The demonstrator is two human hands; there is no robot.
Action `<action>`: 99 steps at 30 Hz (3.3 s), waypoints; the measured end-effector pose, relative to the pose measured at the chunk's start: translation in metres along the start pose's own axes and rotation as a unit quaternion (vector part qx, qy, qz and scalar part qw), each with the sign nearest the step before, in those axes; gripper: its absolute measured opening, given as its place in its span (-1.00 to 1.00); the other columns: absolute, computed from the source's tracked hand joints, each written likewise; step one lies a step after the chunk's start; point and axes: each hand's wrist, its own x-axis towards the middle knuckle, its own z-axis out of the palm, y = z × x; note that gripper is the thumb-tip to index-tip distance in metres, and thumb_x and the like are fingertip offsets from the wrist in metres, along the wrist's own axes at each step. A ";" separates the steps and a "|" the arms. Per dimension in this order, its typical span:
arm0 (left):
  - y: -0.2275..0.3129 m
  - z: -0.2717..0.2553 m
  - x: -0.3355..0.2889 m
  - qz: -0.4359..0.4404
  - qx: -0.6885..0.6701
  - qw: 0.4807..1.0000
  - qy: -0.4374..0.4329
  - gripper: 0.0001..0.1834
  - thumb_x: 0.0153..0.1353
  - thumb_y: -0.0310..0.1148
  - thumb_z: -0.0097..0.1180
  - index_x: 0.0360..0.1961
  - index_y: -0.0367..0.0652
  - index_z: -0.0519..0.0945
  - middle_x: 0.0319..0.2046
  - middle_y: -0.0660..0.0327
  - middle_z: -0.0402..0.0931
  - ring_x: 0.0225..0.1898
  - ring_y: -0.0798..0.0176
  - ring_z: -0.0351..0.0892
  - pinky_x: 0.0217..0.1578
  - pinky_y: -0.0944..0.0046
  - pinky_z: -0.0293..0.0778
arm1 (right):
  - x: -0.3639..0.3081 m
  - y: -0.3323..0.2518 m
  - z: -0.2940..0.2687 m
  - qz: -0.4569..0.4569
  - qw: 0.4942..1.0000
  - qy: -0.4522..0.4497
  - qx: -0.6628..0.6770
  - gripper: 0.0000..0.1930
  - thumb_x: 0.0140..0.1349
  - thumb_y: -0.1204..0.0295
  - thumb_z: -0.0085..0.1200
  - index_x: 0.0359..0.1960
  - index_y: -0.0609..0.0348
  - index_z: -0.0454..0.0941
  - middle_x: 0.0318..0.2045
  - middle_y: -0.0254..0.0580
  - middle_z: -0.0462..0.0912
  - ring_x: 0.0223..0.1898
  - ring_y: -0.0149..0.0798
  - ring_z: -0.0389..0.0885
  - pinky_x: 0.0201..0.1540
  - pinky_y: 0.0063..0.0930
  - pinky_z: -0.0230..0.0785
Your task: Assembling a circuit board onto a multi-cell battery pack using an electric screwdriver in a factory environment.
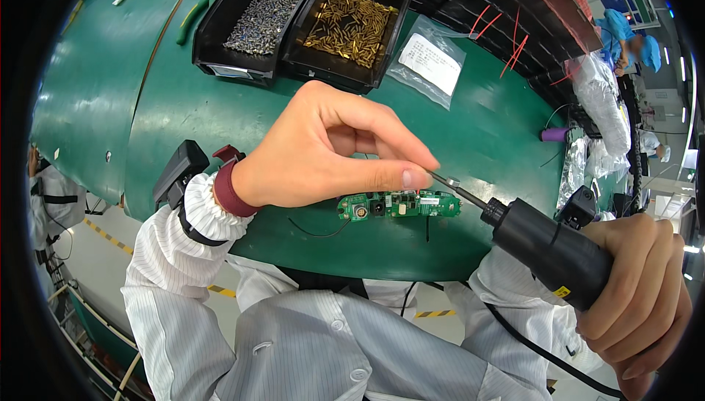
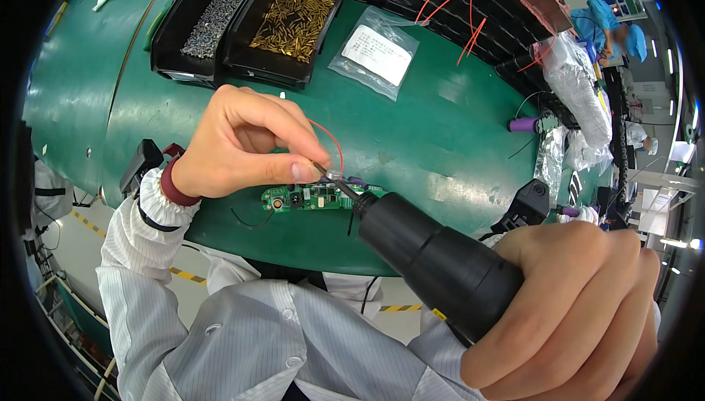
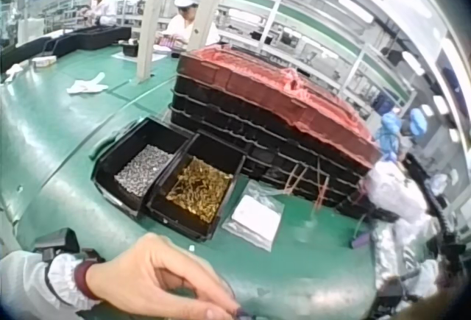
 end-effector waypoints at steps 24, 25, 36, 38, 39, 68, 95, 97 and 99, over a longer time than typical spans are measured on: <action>-0.011 -0.007 0.001 0.096 0.076 0.992 0.001 -0.82 0.11 -0.68 0.43 -0.23 -0.32 0.78 -0.28 0.00 0.74 -0.14 0.12 0.78 0.03 0.08 0.69 | 0.006 -0.009 0.011 0.034 0.998 0.027 0.054 -0.95 0.20 0.64 0.06 -0.42 0.26 0.50 -0.55 -0.16 0.66 -0.55 -0.19 0.71 -0.55 -0.46 0.50; -0.009 -0.005 0.001 0.084 0.043 0.996 0.007 -0.81 0.11 -0.68 0.43 -0.23 -0.32 0.78 -0.30 0.00 0.74 -0.15 0.12 0.77 0.02 0.07 0.69 | 0.006 -0.009 0.011 0.034 0.997 0.027 0.058 -0.95 0.20 0.64 0.06 -0.42 0.26 0.50 -0.55 -0.17 0.66 -0.55 -0.19 0.71 -0.55 -0.46 0.50; 0.002 -0.015 0.010 0.255 0.354 0.898 -0.056 -0.47 -0.14 -0.21 0.53 -0.10 -0.23 0.75 -0.23 0.11 0.72 -0.22 0.02 0.67 -0.23 0.18 0.53 | 0.011 -0.010 0.018 0.079 0.950 0.042 0.300 -0.94 0.24 0.62 0.05 -0.40 0.24 0.51 -0.55 -0.21 0.66 -0.53 -0.23 0.71 -0.52 -0.48 0.51; 0.008 -0.012 0.006 0.250 0.389 0.883 -0.079 -0.51 -0.16 -0.21 0.54 -0.17 -0.21 0.72 -0.26 0.14 0.68 -0.26 0.05 0.62 -0.28 0.18 0.49 | 0.009 -0.006 0.021 0.094 0.865 0.054 0.491 -0.94 0.24 0.62 0.04 -0.40 0.24 0.51 -0.55 -0.21 0.66 -0.53 -0.23 0.71 -0.52 -0.48 0.51; 0.010 -0.009 0.003 0.244 0.423 0.866 -0.102 -0.54 -0.18 -0.21 0.55 -0.25 -0.18 0.70 -0.29 0.17 0.64 -0.31 0.08 0.58 -0.32 0.17 0.46 | 0.009 -0.003 0.023 0.100 0.779 0.064 0.616 -0.94 0.25 0.62 0.04 -0.40 0.24 0.51 -0.55 -0.22 0.66 -0.53 -0.24 0.71 -0.51 -0.48 0.51; -0.014 -0.005 -0.010 0.229 0.489 0.833 -0.121 -0.69 -0.02 -0.37 0.42 -0.34 -0.18 0.51 -0.36 0.19 0.50 -0.32 0.04 0.60 -0.28 0.11 0.59 | 0.071 -0.016 0.060 0.017 0.153 0.061 0.986 -0.90 0.34 0.58 0.00 -0.36 0.19 0.52 -0.56 -0.32 0.65 -0.49 -0.32 0.70 -0.44 -0.52 0.54; 0.014 -0.028 0.006 0.417 0.482 0.763 0.109 -0.89 0.13 -0.41 0.31 -0.37 -0.18 0.64 -0.46 0.22 0.58 -0.48 0.15 0.54 -0.47 0.25 0.44 | 0.039 0.021 0.027 0.129 0.300 0.103 0.940 -0.73 0.39 0.18 0.04 -0.19 0.13 0.41 -0.57 -0.33 0.58 -0.55 -0.33 0.58 -0.51 -0.46 0.47; 0.029 -0.046 0.006 0.303 0.554 0.725 0.275 -0.91 0.21 -0.44 0.28 -0.32 -0.24 0.68 -0.48 0.19 0.62 -0.50 0.17 0.55 -0.43 0.27 0.48 | 0.014 0.032 0.004 0.236 0.404 0.127 0.875 -0.57 0.38 -0.01 0.08 -0.12 0.12 0.36 -0.57 -0.30 0.55 -0.60 -0.30 0.53 -0.58 -0.41 0.43; 0.035 -0.070 0.002 0.200 0.638 0.679 0.304 -0.88 0.25 -0.46 0.27 -0.23 -0.28 0.69 -0.40 0.14 0.66 -0.43 0.13 0.63 -0.35 0.23 0.54 | -0.007 0.037 -0.010 0.292 0.459 0.148 0.826 -0.40 0.37 -0.20 0.12 -0.04 0.11 0.30 -0.57 -0.26 0.51 -0.65 -0.27 0.48 -0.64 -0.36 0.39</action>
